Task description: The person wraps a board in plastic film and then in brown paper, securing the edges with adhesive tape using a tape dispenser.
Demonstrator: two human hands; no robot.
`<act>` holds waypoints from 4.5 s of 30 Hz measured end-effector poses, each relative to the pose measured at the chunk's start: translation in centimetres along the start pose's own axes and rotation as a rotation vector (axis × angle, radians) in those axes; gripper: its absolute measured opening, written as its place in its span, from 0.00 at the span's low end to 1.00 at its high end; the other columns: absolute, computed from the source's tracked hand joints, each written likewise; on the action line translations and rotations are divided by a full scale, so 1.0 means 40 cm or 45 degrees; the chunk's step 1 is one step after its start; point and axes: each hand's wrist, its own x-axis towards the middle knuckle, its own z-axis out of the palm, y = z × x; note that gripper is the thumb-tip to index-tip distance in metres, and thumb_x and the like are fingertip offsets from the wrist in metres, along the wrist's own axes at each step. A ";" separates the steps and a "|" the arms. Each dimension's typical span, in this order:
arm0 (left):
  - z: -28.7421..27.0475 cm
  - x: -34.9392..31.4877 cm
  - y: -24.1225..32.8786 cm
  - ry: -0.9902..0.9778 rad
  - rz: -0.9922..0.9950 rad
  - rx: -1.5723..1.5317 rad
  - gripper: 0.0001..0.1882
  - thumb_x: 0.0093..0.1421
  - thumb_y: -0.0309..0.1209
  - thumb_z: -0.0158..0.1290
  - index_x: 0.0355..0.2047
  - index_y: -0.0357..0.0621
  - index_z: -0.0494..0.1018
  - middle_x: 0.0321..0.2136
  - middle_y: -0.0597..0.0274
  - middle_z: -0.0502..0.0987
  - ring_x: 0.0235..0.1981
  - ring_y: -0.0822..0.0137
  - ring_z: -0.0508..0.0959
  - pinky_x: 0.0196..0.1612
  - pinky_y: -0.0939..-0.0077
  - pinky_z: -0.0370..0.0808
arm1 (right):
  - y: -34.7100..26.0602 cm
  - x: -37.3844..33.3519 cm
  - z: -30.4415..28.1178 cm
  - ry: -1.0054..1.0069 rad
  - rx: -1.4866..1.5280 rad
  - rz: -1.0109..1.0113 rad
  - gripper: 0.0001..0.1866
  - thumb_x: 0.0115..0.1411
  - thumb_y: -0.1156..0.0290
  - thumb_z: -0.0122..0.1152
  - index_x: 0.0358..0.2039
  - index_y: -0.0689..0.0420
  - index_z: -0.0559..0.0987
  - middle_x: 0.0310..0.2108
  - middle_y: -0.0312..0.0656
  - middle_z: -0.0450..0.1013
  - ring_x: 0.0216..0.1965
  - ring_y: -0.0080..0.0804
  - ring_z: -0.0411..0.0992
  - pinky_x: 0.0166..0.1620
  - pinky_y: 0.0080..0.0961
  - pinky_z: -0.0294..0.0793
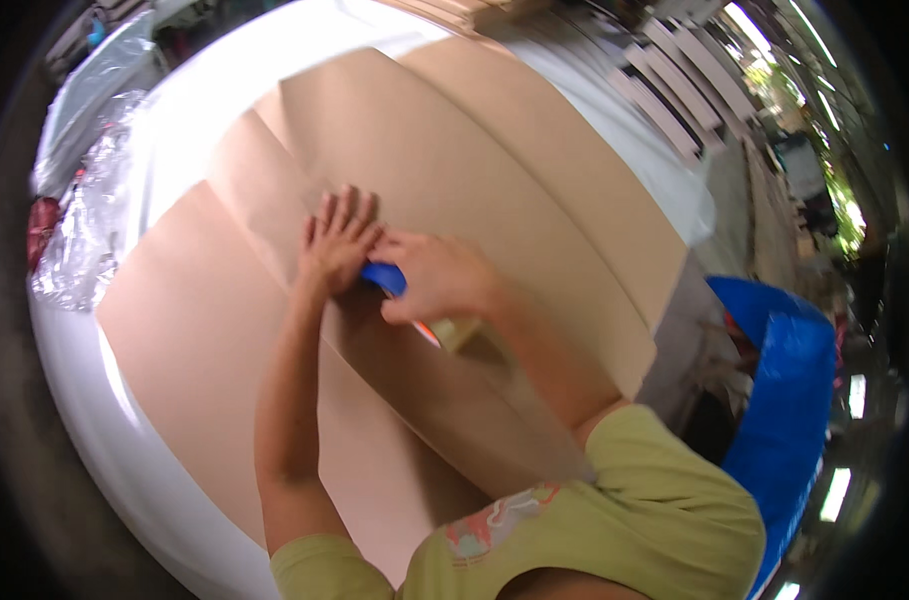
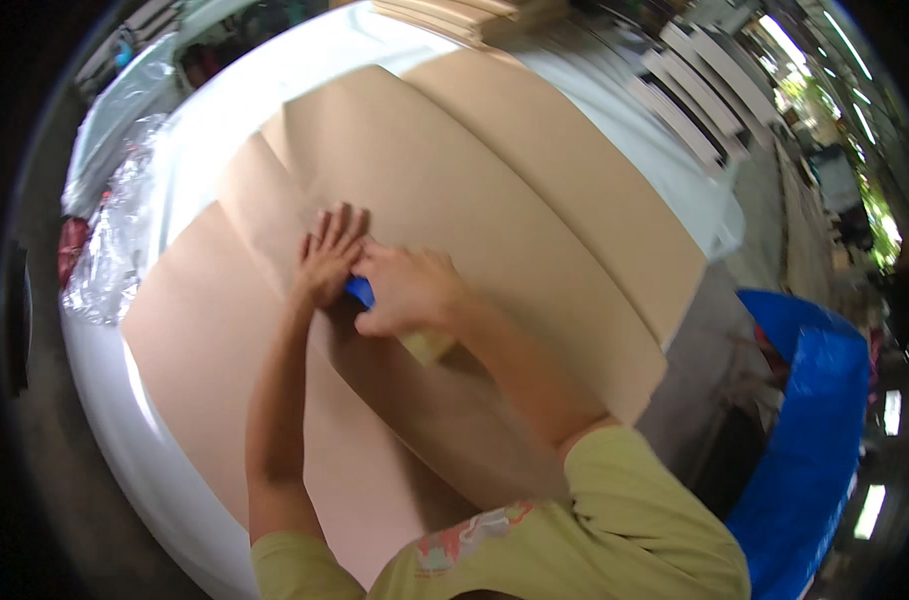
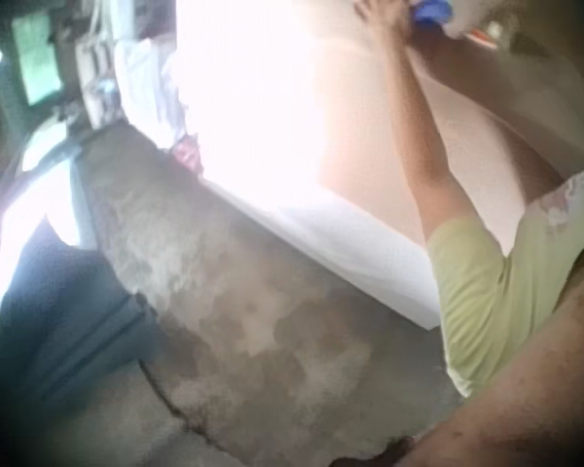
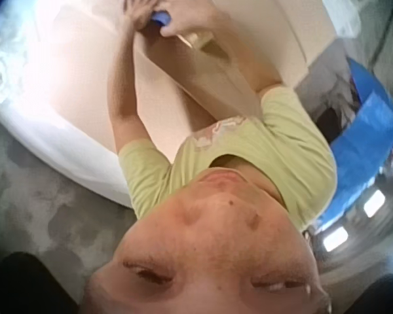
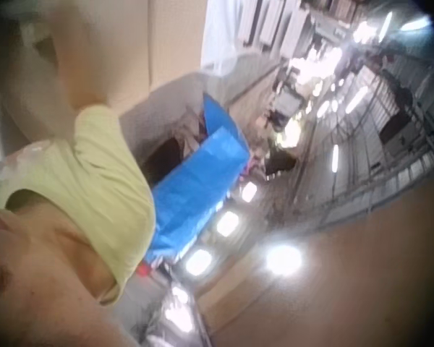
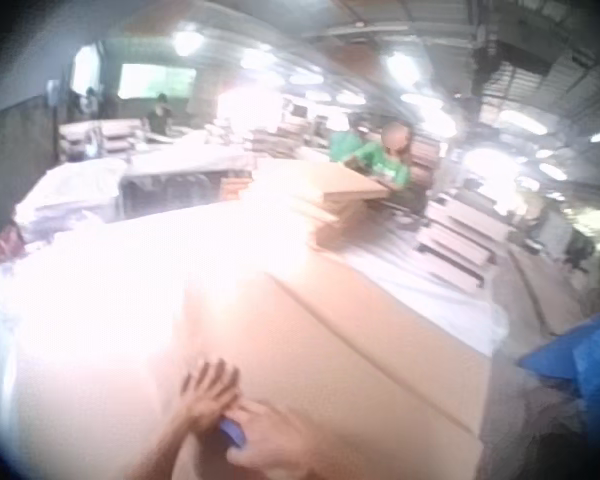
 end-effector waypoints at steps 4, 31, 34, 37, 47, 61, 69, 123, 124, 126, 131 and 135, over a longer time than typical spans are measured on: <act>-0.043 0.013 0.039 -0.101 0.024 0.048 0.26 0.62 0.50 0.33 0.61 0.70 0.49 0.65 0.72 0.36 0.66 0.57 0.35 0.63 0.50 0.39 | 0.013 -0.035 -0.007 0.019 0.004 0.038 0.24 0.40 0.60 0.59 0.40 0.54 0.76 0.43 0.40 0.69 0.43 0.39 0.70 0.45 0.34 0.70; -0.108 -0.043 0.161 0.307 -0.542 -0.222 0.52 0.46 0.64 0.48 0.63 0.46 0.44 0.64 0.56 0.41 0.65 0.50 0.39 0.60 0.40 0.38 | 0.527 -0.745 -0.059 -0.221 1.784 0.510 0.24 0.50 0.62 0.56 0.46 0.63 0.70 0.30 0.41 0.72 0.35 0.26 0.70 0.40 0.25 0.71; 0.030 -0.152 0.333 0.398 -0.285 -0.149 0.42 0.55 0.58 0.40 0.62 0.43 0.47 0.64 0.49 0.42 0.64 0.50 0.42 0.61 0.43 0.38 | 0.700 -0.682 -0.072 0.572 2.125 0.346 0.25 0.50 0.61 0.57 0.47 0.60 0.68 0.29 0.41 0.71 0.35 0.28 0.70 0.41 0.26 0.71; 0.066 -0.368 0.645 0.169 -0.050 -0.148 0.45 0.53 0.59 0.43 0.62 0.42 0.46 0.63 0.50 0.44 0.65 0.53 0.42 0.62 0.50 0.39 | 0.972 -0.519 -0.009 1.065 2.308 0.216 0.23 0.51 0.60 0.55 0.47 0.55 0.68 0.37 0.41 0.69 0.40 0.32 0.69 0.45 0.29 0.70; 0.141 -0.443 0.845 0.376 -0.017 0.311 0.29 0.59 0.48 0.43 0.57 0.46 0.60 0.58 0.58 0.60 0.58 0.57 0.61 0.57 0.51 0.57 | 0.978 -0.472 -0.007 1.614 0.315 0.163 0.27 0.53 0.62 0.56 0.54 0.54 0.65 0.54 0.51 0.61 0.53 0.49 0.60 0.56 0.39 0.54; 0.007 -0.476 0.616 -0.328 0.455 -0.171 0.50 0.47 0.59 0.52 0.63 0.49 0.44 0.64 0.58 0.45 0.65 0.57 0.44 0.64 0.59 0.43 | 0.148 -1.025 0.577 -0.040 1.776 0.040 0.36 0.42 0.58 0.72 0.49 0.60 0.68 0.32 0.42 0.70 0.32 0.28 0.69 0.38 0.23 0.71; 0.053 -0.577 0.524 -0.113 0.646 -0.151 0.68 0.27 0.62 0.62 0.63 0.45 0.41 0.64 0.59 0.44 0.65 0.58 0.44 0.63 0.58 0.44 | 0.017 -0.941 0.636 0.639 1.493 0.683 0.18 0.44 0.66 0.68 0.35 0.61 0.77 0.25 0.43 0.73 0.25 0.22 0.68 0.30 0.22 0.68; 0.325 -0.496 1.228 0.673 -0.930 -0.900 0.24 0.55 0.38 0.46 0.50 0.40 0.65 0.48 0.51 0.68 0.53 0.57 0.65 0.56 0.60 0.59 | 0.708 -0.845 0.324 0.237 -0.243 -0.779 0.30 0.52 0.58 0.56 0.51 0.63 0.66 0.56 0.55 0.55 0.60 0.48 0.50 0.60 0.52 0.44; 0.300 -0.495 1.261 0.470 -0.905 -0.644 0.22 0.54 0.35 0.48 0.49 0.41 0.68 0.45 0.52 0.72 0.50 0.59 0.69 0.55 0.62 0.62 | 0.683 -0.875 0.291 0.026 -0.190 -0.781 0.28 0.51 0.59 0.58 0.49 0.63 0.67 0.52 0.54 0.61 0.58 0.47 0.56 0.59 0.49 0.50; 0.274 -0.614 1.248 0.745 -0.646 -1.245 0.14 0.51 0.28 0.51 0.38 0.40 0.75 0.34 0.52 0.77 0.38 0.52 0.75 0.45 0.61 0.71 | 0.835 -0.896 0.261 -0.317 0.608 -0.412 0.26 0.54 0.56 0.54 0.47 0.62 0.69 0.46 0.50 0.67 0.50 0.43 0.64 0.54 0.43 0.61; 0.173 -0.725 0.969 1.163 -1.517 -2.004 0.44 0.56 0.45 0.52 0.61 0.36 0.39 0.36 0.46 0.75 0.32 0.62 0.78 0.32 0.73 0.75 | 0.876 -0.695 0.094 0.110 1.262 0.442 0.31 0.57 0.51 0.52 0.50 0.61 0.57 0.36 0.50 0.70 0.33 0.36 0.73 0.36 0.33 0.74; 0.169 -0.630 0.809 1.110 -1.685 -1.991 0.54 0.48 0.48 0.59 0.61 0.36 0.35 0.48 0.39 0.65 0.41 0.54 0.74 0.38 0.66 0.75 | 0.806 -0.556 0.061 0.003 1.297 0.594 0.46 0.52 0.56 0.61 0.59 0.60 0.43 0.34 0.48 0.70 0.32 0.34 0.72 0.37 0.35 0.73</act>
